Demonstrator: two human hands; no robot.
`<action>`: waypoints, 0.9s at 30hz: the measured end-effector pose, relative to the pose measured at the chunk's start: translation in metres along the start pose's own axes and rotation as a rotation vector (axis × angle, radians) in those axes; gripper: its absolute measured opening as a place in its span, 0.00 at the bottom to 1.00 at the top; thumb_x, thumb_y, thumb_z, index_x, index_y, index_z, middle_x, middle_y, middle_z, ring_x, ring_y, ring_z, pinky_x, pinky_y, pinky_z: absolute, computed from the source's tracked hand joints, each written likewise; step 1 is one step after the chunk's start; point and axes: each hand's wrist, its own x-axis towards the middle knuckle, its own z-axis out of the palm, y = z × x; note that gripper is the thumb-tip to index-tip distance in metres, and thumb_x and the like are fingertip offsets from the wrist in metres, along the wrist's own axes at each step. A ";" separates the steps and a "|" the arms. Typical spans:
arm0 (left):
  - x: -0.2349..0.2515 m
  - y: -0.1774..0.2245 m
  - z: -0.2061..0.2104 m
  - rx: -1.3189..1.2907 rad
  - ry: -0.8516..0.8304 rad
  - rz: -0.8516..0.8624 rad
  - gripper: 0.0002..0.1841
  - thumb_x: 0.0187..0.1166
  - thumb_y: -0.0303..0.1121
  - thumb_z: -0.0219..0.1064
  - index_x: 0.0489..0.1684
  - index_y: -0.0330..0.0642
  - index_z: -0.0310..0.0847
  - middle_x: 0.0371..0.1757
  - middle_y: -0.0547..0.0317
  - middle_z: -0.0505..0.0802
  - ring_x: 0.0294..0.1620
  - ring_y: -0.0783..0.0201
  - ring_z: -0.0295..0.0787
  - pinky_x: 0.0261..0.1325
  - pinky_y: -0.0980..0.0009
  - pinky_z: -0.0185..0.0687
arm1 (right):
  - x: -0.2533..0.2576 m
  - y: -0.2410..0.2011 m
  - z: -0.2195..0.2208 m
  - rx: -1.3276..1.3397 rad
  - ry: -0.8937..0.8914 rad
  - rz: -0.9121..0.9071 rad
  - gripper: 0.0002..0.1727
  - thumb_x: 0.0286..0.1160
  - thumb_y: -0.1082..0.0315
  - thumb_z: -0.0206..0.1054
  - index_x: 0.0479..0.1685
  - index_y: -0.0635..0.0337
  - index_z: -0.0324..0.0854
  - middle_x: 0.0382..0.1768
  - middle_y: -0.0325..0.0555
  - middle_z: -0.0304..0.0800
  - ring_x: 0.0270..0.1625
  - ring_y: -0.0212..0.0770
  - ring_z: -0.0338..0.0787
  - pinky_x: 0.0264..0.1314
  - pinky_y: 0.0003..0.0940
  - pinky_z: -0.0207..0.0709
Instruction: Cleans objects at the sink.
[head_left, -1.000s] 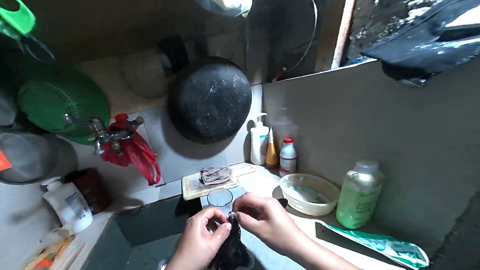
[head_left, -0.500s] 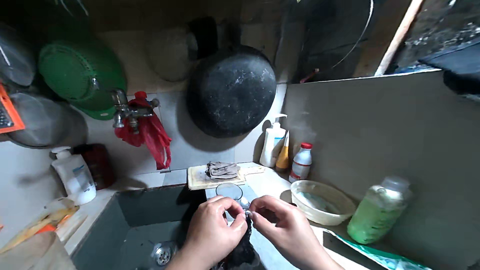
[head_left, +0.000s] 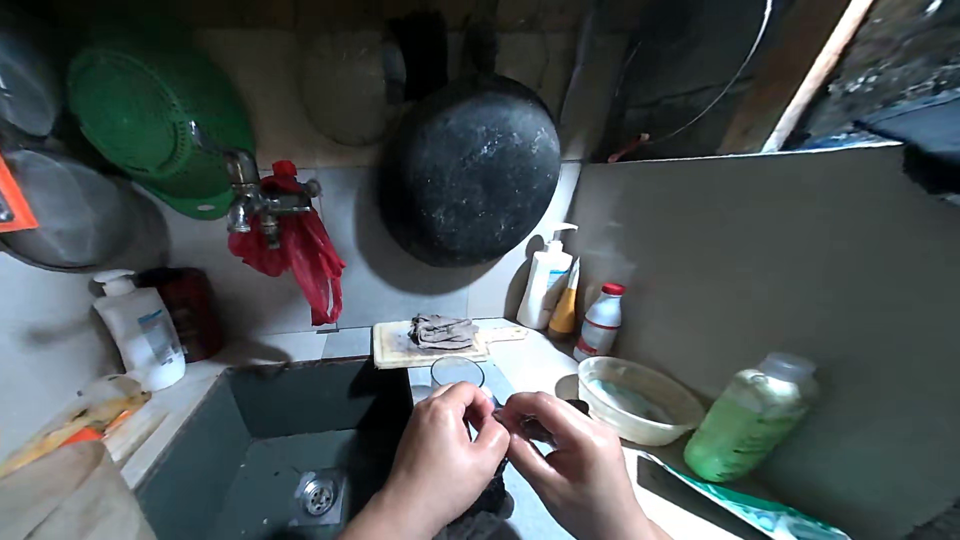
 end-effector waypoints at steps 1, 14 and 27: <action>-0.001 -0.002 0.001 -0.011 0.000 0.011 0.09 0.72 0.33 0.62 0.34 0.41 0.87 0.32 0.65 0.87 0.33 0.78 0.81 0.37 0.81 0.75 | -0.001 0.000 0.000 -0.006 -0.007 -0.018 0.10 0.75 0.62 0.68 0.36 0.60 0.87 0.33 0.39 0.91 0.36 0.20 0.89 0.42 0.13 0.84; 0.000 -0.017 -0.010 0.062 -0.237 -0.038 0.10 0.72 0.32 0.60 0.32 0.35 0.85 0.33 0.54 0.87 0.37 0.66 0.83 0.42 0.68 0.77 | 0.003 0.003 -0.006 0.312 -0.070 0.178 0.07 0.76 0.65 0.64 0.37 0.55 0.86 0.33 0.34 0.88 0.34 0.25 0.89 0.38 0.23 0.88; 0.000 -0.025 -0.013 -0.269 -0.161 -0.214 0.08 0.74 0.33 0.57 0.28 0.48 0.81 0.24 0.73 0.82 0.25 0.78 0.78 0.31 0.77 0.74 | 0.006 -0.017 -0.015 -0.251 -0.271 -0.038 0.10 0.79 0.58 0.67 0.44 0.51 0.91 0.33 0.40 0.91 0.32 0.31 0.90 0.35 0.25 0.85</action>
